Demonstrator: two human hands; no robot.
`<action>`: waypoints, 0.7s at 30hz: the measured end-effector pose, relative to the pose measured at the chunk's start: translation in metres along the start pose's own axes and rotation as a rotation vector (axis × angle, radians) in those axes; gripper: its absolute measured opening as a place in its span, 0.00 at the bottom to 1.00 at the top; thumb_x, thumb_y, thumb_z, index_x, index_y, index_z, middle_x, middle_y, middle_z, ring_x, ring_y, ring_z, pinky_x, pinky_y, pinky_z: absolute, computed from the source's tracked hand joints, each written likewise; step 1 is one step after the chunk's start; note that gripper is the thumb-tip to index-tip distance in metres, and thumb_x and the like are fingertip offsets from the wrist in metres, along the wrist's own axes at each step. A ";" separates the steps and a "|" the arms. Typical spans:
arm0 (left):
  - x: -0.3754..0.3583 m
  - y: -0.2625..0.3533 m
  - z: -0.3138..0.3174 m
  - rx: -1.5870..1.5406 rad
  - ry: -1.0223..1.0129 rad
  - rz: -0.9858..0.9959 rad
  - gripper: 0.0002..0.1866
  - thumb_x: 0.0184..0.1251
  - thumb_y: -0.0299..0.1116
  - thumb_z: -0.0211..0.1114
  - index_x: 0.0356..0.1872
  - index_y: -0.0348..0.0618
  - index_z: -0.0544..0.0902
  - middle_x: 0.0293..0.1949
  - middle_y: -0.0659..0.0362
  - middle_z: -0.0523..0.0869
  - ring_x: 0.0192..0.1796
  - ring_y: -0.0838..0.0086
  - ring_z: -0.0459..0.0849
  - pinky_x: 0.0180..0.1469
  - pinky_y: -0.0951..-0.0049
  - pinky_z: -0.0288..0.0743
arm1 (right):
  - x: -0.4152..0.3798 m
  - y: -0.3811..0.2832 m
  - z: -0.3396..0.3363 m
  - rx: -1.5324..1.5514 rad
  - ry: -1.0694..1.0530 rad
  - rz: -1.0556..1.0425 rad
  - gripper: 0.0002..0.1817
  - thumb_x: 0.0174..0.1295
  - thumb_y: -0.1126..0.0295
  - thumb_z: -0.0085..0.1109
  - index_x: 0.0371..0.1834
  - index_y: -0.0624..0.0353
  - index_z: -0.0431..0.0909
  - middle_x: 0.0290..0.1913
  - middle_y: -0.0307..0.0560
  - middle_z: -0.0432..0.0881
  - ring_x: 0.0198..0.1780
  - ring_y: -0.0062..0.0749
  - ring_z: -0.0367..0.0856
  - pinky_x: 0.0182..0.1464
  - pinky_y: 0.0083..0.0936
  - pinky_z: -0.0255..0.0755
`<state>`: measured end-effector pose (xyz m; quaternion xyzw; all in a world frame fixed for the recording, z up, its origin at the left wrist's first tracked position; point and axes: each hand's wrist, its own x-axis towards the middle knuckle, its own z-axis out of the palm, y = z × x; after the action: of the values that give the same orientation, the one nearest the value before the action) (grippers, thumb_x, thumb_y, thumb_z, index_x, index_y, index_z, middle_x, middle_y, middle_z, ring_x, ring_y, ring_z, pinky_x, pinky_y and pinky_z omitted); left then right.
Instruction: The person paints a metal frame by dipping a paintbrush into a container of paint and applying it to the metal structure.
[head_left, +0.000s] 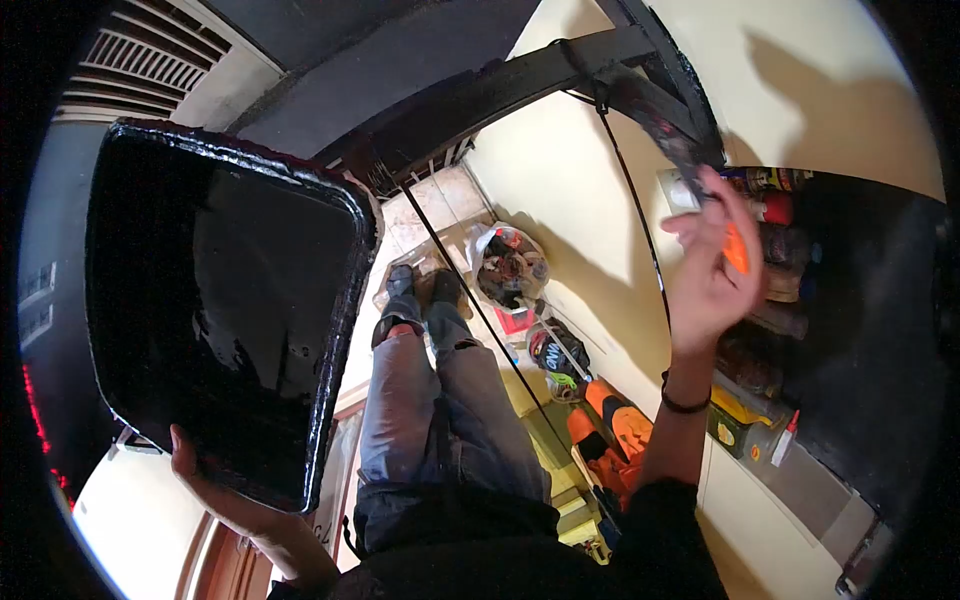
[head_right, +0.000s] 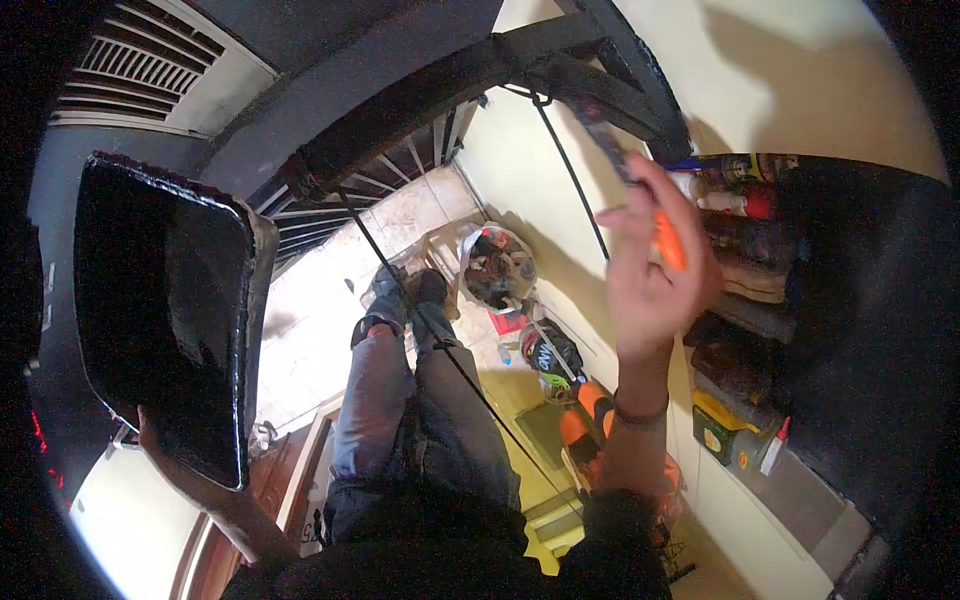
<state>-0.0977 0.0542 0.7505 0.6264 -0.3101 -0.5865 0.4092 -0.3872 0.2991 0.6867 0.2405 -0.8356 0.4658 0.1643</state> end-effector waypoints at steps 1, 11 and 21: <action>0.000 -0.001 -0.002 0.112 -0.031 0.065 0.29 0.77 0.49 0.56 0.66 0.34 0.76 0.61 0.47 0.83 0.55 0.57 0.87 0.61 0.57 0.82 | -0.002 0.009 0.001 -0.002 0.000 0.001 0.13 0.78 0.73 0.53 0.57 0.68 0.82 0.39 0.45 0.89 0.32 0.20 0.84 0.36 0.17 0.73; 0.017 -0.005 -0.041 0.527 -0.076 0.428 0.34 0.76 0.55 0.54 0.74 0.45 0.64 0.66 0.45 0.74 0.70 0.57 0.76 0.74 0.52 0.68 | 0.015 0.048 -0.017 -0.239 -0.259 -0.318 0.15 0.73 0.82 0.49 0.58 0.69 0.80 0.33 0.52 0.89 0.30 0.27 0.85 0.36 0.22 0.77; 0.026 -0.005 -0.059 0.854 -0.096 0.671 0.34 0.76 0.54 0.55 0.74 0.45 0.64 0.66 0.46 0.74 0.70 0.58 0.76 0.74 0.52 0.69 | 0.031 0.059 -0.033 -0.216 -0.390 -0.221 0.16 0.61 0.84 0.64 0.52 0.62 0.85 0.48 0.53 0.90 0.38 0.36 0.91 0.42 0.28 0.83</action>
<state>-0.0368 0.0425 0.7327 0.5760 -0.7221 -0.2735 0.2683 -0.4440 0.3461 0.6774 0.3969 -0.8650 0.2977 0.0750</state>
